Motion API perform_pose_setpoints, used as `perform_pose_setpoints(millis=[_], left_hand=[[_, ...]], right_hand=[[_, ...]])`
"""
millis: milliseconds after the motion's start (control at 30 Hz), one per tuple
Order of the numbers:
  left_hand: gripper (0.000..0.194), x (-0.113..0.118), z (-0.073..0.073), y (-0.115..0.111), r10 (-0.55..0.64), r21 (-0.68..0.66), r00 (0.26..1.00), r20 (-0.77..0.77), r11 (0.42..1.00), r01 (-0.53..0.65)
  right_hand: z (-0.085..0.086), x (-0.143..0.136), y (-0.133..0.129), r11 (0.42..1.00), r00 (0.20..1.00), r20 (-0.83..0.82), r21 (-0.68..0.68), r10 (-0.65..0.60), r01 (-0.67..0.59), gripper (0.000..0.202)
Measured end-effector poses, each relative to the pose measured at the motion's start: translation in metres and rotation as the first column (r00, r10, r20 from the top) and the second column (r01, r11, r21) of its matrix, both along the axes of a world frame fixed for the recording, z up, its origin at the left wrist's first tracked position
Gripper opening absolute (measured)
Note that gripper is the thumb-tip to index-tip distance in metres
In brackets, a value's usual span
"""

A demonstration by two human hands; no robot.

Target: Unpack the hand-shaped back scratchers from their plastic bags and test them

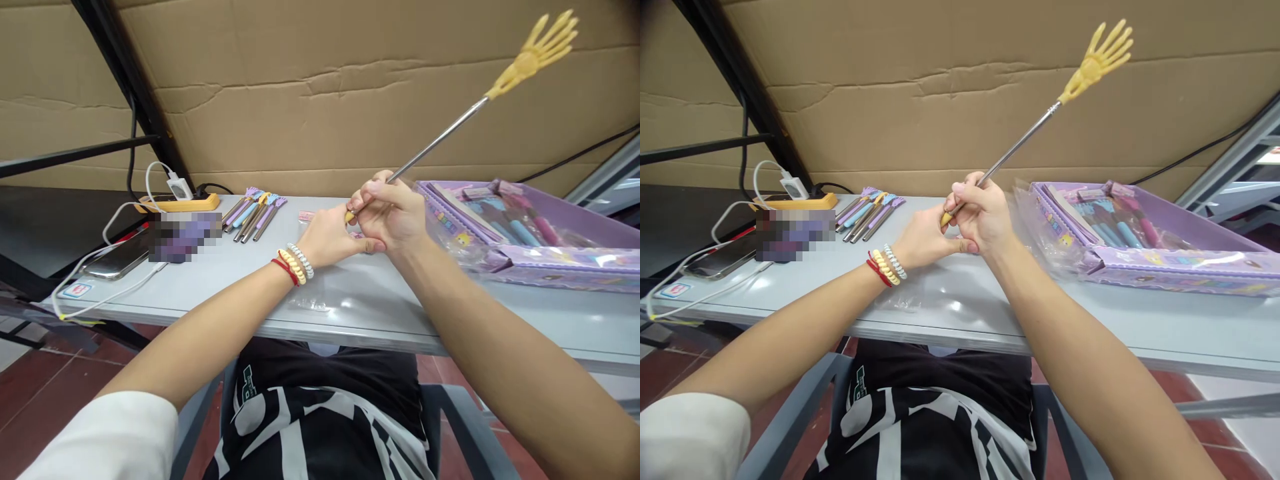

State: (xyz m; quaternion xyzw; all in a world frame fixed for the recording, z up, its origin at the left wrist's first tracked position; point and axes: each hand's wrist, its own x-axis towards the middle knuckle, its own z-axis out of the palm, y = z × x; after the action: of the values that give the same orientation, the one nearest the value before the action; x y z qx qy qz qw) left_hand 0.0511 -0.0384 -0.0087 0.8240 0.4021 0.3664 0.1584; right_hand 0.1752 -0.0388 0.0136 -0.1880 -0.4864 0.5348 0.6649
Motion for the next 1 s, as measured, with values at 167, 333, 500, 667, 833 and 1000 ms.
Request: perform_pose_setpoints(millis=[167,333,500,667,833,1000], left_hand=[[0.044,0.002,-0.001,-0.001,-0.094,-0.028,0.995,-0.016,0.995,0.093],[0.034,0.009,0.0,-0.005,-0.089,-0.038,0.994,-0.07,0.996,0.086],[0.051,0.009,-0.002,-0.004,0.071,0.044,0.984,-0.163,0.997,-0.064],[0.066,0.008,0.004,-0.004,0.187,-0.033,0.963,-0.195,0.98,-0.197],[0.066,0.003,0.017,-0.002,0.134,-0.071,0.952,-0.276,0.985,-0.159],[0.056,-0.002,0.022,0.005,0.099,-0.009,0.95,-0.296,0.994,-0.106]], right_hand=[[0.002,-0.003,-0.003,0.995,0.995,0.006,-0.004,-0.095,0.095,0.065],[0.009,-0.004,-0.008,0.981,0.984,-0.014,-0.086,-0.178,0.177,0.061],[0.014,-0.005,-0.01,0.97,0.976,-0.008,-0.108,-0.218,0.216,0.064],[0.025,0.004,-0.006,0.926,0.933,-0.132,-0.226,-0.336,0.302,0.058],[0.035,0.027,-0.001,0.921,0.899,-0.239,-0.226,-0.368,0.317,0.048],[0.038,0.033,-0.002,0.932,0.876,-0.327,-0.202,-0.355,0.302,0.039]])
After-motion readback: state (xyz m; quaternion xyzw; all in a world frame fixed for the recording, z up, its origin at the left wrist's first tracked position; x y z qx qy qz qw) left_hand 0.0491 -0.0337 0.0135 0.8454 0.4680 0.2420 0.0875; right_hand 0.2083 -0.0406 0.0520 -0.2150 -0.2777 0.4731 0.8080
